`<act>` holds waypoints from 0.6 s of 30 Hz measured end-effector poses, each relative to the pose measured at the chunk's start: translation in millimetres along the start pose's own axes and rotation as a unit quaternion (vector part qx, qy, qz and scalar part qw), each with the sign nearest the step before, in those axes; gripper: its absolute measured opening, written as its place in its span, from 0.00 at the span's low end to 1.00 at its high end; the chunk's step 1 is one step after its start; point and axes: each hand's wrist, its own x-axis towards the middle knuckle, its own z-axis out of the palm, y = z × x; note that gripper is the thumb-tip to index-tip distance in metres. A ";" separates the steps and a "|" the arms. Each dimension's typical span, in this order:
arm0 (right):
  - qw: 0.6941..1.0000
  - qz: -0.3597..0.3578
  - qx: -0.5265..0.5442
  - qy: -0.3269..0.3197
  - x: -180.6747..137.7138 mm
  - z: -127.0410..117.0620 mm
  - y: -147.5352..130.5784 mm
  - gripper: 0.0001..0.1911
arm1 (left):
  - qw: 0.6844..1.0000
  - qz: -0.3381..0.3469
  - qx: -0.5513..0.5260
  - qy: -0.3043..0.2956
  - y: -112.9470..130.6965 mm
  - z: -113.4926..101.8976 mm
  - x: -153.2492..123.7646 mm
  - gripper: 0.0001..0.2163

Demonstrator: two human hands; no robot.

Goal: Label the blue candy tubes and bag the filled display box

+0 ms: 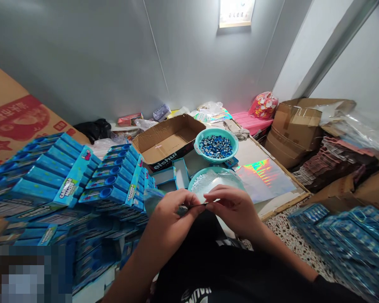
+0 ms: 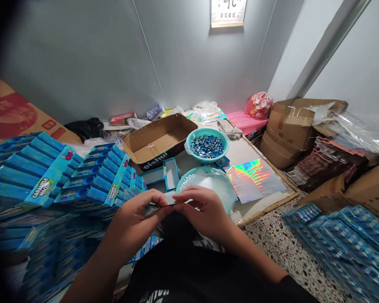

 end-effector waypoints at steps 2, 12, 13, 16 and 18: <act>0.999 -0.031 -0.042 -0.015 0.3 -5.6 -1.5 0.11 | 1.000 0.011 -0.003 -0.002 0.2 -0.7 0.0 0.05; 0.973 -0.126 -0.183 -0.061 0.2 -16.2 -5.1 0.12 | 0.995 0.095 -0.011 0.015 -9.9 4.4 1.7 0.02; 0.972 -0.121 -0.193 -0.064 0.3 -16.1 -5.1 0.11 | 0.996 0.090 -0.006 0.009 -9.8 4.8 2.2 0.02; 0.964 -0.119 -0.225 -0.072 0.8 -15.6 -6.1 0.08 | 0.996 0.084 0.005 -0.012 -8.3 5.2 4.1 0.02; 0.960 -0.126 -0.240 -0.071 0.4 -14.4 -6.5 0.07 | 0.997 0.078 0.006 -0.027 -7.0 4.8 5.5 0.03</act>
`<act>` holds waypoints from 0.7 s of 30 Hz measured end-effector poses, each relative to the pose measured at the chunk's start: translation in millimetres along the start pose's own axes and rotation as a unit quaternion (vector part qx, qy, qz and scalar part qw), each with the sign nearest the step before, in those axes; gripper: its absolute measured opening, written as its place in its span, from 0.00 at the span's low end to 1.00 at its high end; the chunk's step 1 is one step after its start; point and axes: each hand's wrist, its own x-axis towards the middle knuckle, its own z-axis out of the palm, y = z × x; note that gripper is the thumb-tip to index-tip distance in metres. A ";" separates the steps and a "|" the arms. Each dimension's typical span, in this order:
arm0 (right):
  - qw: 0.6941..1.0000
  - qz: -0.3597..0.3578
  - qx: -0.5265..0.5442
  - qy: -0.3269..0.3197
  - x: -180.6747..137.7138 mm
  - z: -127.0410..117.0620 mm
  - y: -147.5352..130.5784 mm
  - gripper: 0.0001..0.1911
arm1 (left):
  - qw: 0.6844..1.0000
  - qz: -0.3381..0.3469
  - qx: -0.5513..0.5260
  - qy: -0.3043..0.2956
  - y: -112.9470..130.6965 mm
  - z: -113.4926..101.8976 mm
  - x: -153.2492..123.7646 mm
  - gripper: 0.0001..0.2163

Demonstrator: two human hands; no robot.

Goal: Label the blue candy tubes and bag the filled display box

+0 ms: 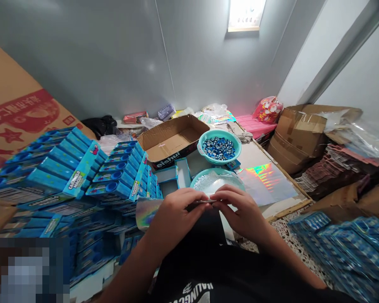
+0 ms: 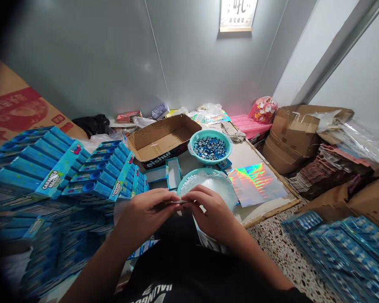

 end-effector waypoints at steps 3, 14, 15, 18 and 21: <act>1.000 0.000 -0.004 0.015 -1.5 3.8 -0.7 0.07 | 1.000 -0.015 -0.009 -0.020 1.4 -1.6 0.8 0.04; 0.997 0.074 0.035 0.004 -5.2 9.0 -7.0 0.06 | 0.999 -0.034 -0.027 -0.020 6.5 -4.1 -5.2 0.05; 0.995 0.086 0.040 -0.003 -4.7 8.6 -7.9 0.06 | 0.999 -0.024 -0.022 -0.015 6.3 -4.0 -5.8 0.05; 0.993 0.096 0.065 -0.029 -2.8 6.1 -10.6 0.06 | 1.000 0.022 -0.007 0.001 5.3 -3.9 -7.2 0.05; 0.992 0.079 0.076 -0.055 -1.0 2.8 -13.3 0.07 | 0.999 0.053 -0.003 0.010 4.6 -3.7 -7.1 0.07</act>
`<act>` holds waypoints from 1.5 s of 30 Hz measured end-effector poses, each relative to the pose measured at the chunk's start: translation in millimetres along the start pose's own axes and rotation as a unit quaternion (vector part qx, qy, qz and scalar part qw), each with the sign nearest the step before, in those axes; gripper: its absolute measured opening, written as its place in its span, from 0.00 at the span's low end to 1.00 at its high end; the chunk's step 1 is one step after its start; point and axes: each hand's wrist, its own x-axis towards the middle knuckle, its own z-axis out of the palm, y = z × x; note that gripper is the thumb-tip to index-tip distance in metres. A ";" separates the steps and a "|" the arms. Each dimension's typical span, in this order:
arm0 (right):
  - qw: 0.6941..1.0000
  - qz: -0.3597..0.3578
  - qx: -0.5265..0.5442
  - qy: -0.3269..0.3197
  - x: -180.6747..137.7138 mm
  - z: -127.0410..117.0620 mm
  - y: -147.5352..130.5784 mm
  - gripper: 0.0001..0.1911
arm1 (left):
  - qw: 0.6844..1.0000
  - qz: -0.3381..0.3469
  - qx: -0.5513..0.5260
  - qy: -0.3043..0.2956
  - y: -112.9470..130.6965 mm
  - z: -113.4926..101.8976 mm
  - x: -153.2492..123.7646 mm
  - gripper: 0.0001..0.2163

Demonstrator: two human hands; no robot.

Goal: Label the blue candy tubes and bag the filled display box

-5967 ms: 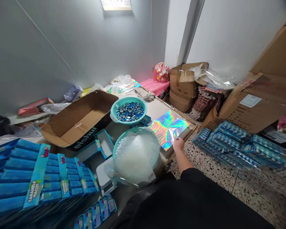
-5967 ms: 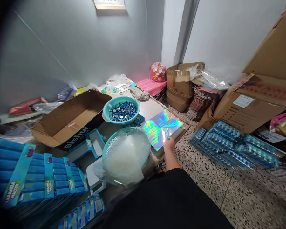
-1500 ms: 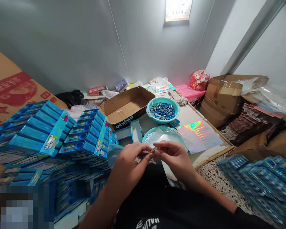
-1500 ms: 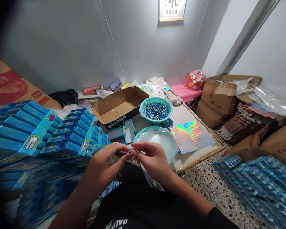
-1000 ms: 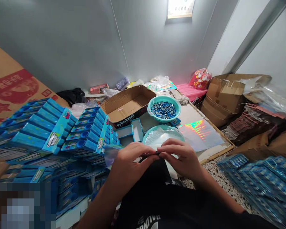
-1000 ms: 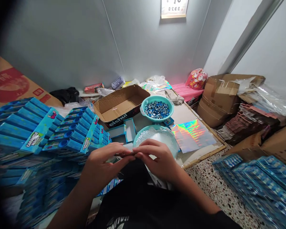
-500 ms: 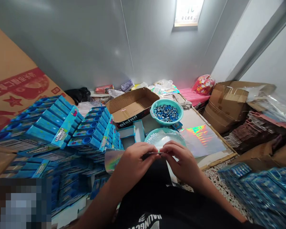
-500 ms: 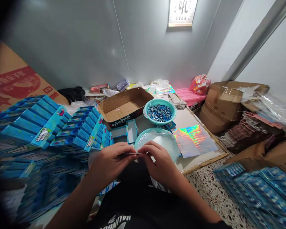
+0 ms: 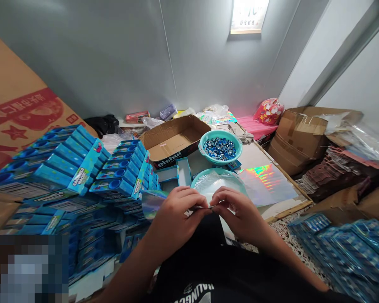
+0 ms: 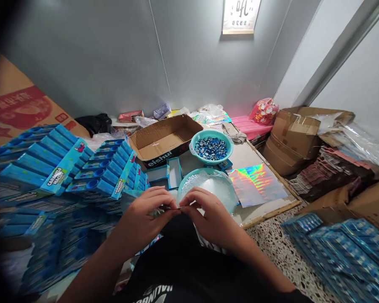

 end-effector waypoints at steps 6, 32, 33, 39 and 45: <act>1.000 -0.011 0.012 0.027 -1.1 -0.5 0.5 0.06 | 0.999 0.013 -0.003 0.049 -3.1 3.8 -1.2 0.05; 0.980 0.021 0.157 0.120 -2.8 12.0 11.0 0.01 | 0.909 0.247 0.256 0.217 -24.6 27.1 -21.2 0.13; 0.976 0.038 0.179 0.119 -3.4 12.5 12.5 0.02 | 0.909 0.250 0.259 0.209 -27.2 27.4 -21.9 0.13; 0.938 0.111 0.312 0.106 -5.2 16.4 21.7 0.06 | 0.920 0.280 0.236 0.142 -43.5 30.6 -27.8 0.13; 0.882 0.187 0.400 0.165 -1.8 17.2 27.1 0.11 | 0.940 0.296 0.130 0.106 -34.4 31.7 -30.3 0.09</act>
